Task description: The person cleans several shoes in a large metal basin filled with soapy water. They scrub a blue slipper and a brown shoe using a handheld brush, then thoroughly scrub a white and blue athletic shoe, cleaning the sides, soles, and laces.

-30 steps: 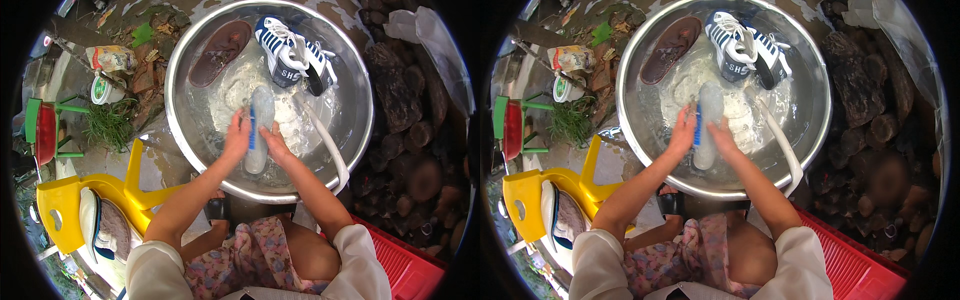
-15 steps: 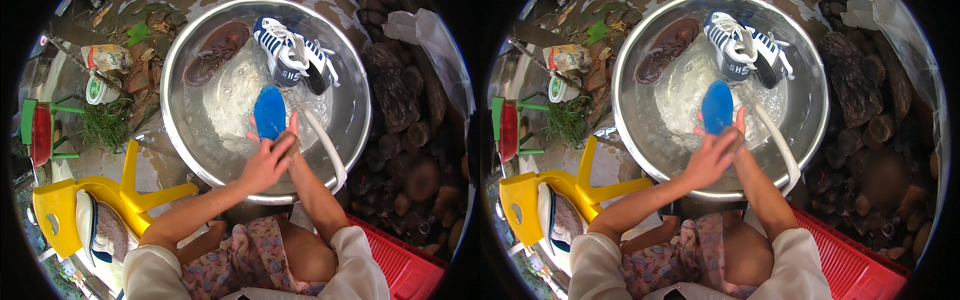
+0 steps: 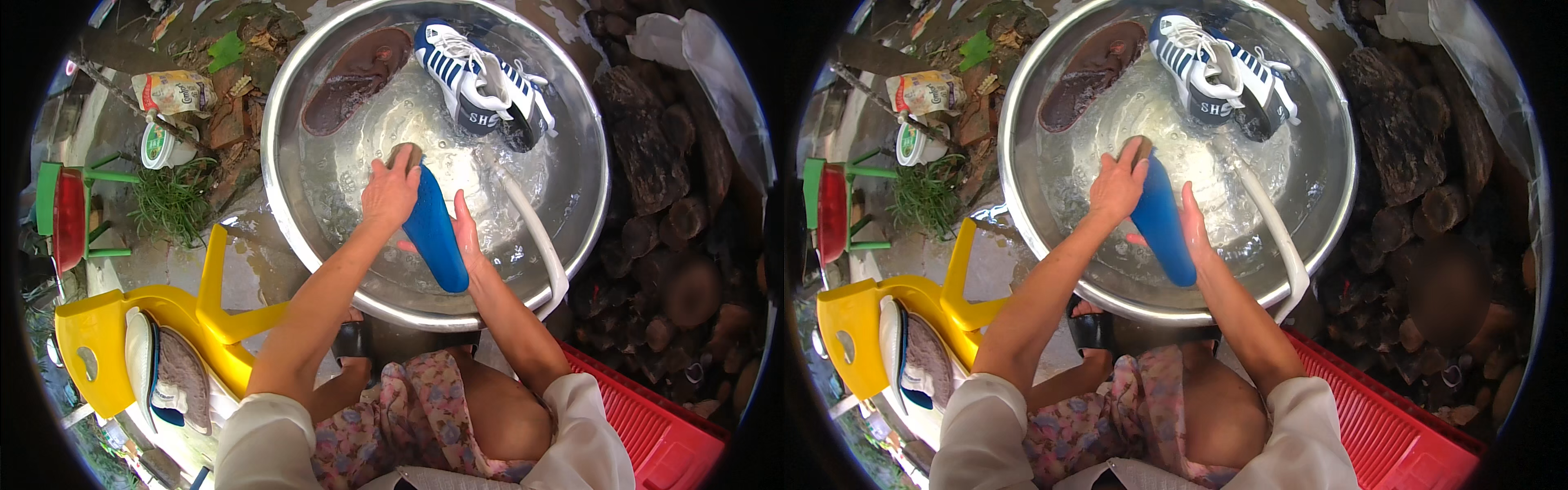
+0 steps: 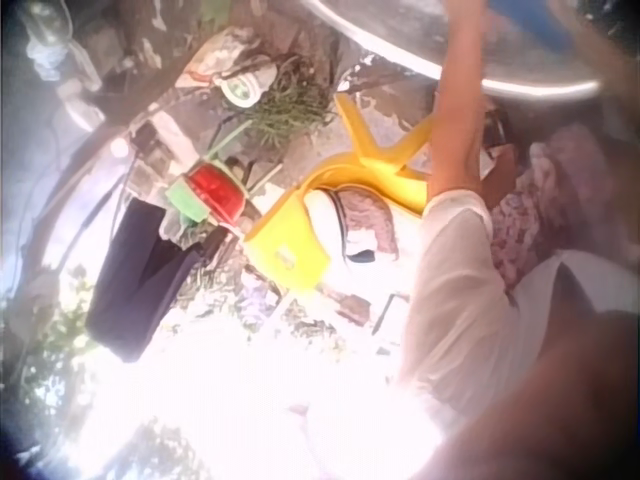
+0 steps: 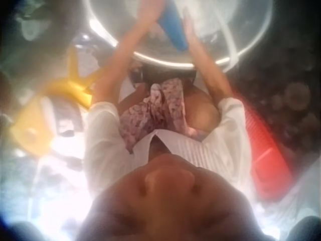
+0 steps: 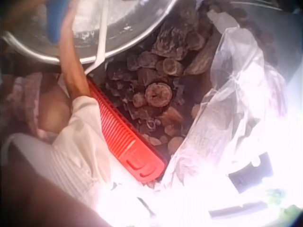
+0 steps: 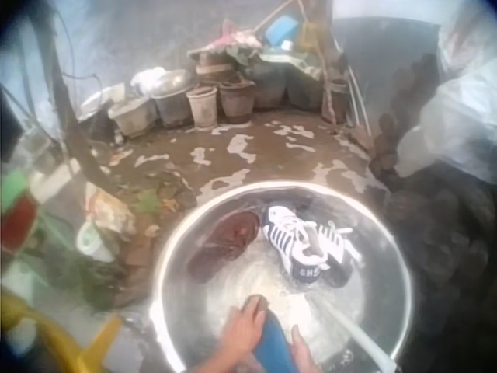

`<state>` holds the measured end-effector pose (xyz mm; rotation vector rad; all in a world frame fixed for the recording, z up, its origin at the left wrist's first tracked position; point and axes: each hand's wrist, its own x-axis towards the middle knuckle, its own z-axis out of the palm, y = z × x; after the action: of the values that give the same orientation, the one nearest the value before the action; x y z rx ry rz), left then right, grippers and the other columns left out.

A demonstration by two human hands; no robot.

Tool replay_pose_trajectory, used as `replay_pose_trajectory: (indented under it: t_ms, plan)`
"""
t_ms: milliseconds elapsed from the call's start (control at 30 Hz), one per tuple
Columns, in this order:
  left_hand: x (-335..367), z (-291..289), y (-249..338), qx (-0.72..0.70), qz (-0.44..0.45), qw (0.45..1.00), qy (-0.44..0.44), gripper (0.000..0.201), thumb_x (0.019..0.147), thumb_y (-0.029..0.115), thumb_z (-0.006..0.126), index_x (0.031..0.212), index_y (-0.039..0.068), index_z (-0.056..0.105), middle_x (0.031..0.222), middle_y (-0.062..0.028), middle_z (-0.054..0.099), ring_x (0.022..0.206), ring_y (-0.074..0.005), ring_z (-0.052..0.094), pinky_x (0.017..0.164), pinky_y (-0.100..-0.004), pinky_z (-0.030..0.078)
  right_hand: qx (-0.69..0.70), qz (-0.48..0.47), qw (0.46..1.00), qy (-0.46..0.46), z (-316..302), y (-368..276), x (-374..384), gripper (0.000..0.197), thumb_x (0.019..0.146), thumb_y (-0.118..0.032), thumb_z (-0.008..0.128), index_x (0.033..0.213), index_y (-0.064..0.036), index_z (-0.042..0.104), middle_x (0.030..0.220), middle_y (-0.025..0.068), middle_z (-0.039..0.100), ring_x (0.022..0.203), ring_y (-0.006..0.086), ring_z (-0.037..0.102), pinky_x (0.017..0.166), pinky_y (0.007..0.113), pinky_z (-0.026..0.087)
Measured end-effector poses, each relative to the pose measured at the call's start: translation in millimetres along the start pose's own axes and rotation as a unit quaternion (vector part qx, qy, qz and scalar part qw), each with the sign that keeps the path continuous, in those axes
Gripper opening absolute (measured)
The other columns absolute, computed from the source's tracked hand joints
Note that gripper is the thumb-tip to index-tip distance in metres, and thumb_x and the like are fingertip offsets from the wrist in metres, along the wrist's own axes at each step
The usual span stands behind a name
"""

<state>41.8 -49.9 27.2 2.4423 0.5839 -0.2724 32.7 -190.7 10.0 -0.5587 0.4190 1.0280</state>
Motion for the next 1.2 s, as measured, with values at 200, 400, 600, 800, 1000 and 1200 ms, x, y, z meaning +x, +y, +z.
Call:
replay_pose_trajectory:
  t_ms: [200, 400, 600, 800, 1000, 1200]
  plan:
    - [-103.9, 18.5, 21.0, -0.115, 0.198, 0.971, -0.073, 0.051, 0.09, 0.027, 0.053, 0.138, 0.02, 0.038, 0.112, -0.0237, 0.046, 0.093, -0.0433, 0.056, 0.08, -0.0471, 0.048, 0.112, 0.007, 0.97, -0.216, -42.1, -12.9, 5.1, 0.088, 0.086, -0.072, 0.032, 0.141, -0.0043, 0.031, 0.139, 0.018, 0.041, 0.128, 0.0353, 0.04, 0.104, 0.06, 0.03]
    - [-88.6, 14.7, 33.0, -0.066, 0.225, 0.967, -0.094, 0.054, 0.086, 0.029, 0.059, 0.137, 0.029, 0.04, 0.108, -0.019, 0.045, 0.08, -0.0384, 0.06, 0.07, -0.0457, 0.051, 0.159, -0.075, 0.972, -0.157, -16.7, -20.3, 6.3, 0.093, 0.084, -0.074, 0.031, 0.146, -0.0056, 0.021, 0.147, 0.0179, 0.03, 0.134, 0.0382, 0.029, 0.108, 0.058, 0.025]
    - [-53.9, 31.4, 39.7, -0.027, 0.132, 0.989, -0.061, 0.049, 0.089, 0.036, 0.05, 0.136, 0.029, 0.039, 0.109, -0.0211, 0.046, 0.08, -0.042, 0.059, 0.069, -0.0473, 0.051, 0.148, -0.064, 0.982, -0.101, -19.7, -28.5, -4.1, 0.094, 0.083, -0.076, 0.03, 0.145, -0.0045, 0.024, 0.146, 0.0204, 0.03, 0.133, 0.0357, 0.031, 0.108, 0.057, 0.025]
    - [-18.5, -15.0, -8.9, -0.023, -0.02, 0.999, 0.02, 0.046, 0.092, 0.033, 0.048, 0.136, 0.021, 0.039, 0.104, -0.0245, 0.045, 0.086, -0.0439, 0.059, 0.071, -0.052, 0.05, 0.172, 0.017, 0.981, -0.091, -12.4, 5.3, -7.2, 0.085, 0.087, -0.071, 0.028, 0.144, -0.0081, 0.028, 0.14, 0.0185, 0.039, 0.129, 0.0353, 0.038, 0.104, 0.057, 0.032]
    - [-96.6, 9.2, 20.5, -0.001, 0.161, 0.981, -0.11, 0.048, 0.09, 0.032, 0.051, 0.137, 0.028, 0.038, 0.108, -0.0214, 0.044, 0.087, -0.0415, 0.058, 0.071, -0.0466, 0.052, 0.085, 0.037, 0.976, -0.197, -25.8, -3.1, -6.3, 0.08, 0.088, -0.071, 0.026, 0.145, -0.0136, 0.027, 0.142, 0.0171, 0.036, 0.124, 0.0342, 0.043, 0.1, 0.057, 0.036]
    - [-9.4, 16.1, -25.8, 0.122, 0.189, 0.974, 0.007, 0.056, 0.089, 0.031, 0.055, 0.141, 0.028, 0.033, 0.11, -0.0186, 0.045, 0.093, -0.0387, 0.056, 0.073, -0.0433, 0.053, -0.09, 0.021, 0.996, 0.011, -9.6, -5.8, -6.0, 0.064, 0.092, -0.043, 0.046, 0.143, -0.0091, 0.028, 0.128, 0.0162, 0.051, 0.108, 0.0289, 0.058, 0.083, 0.042, 0.049]
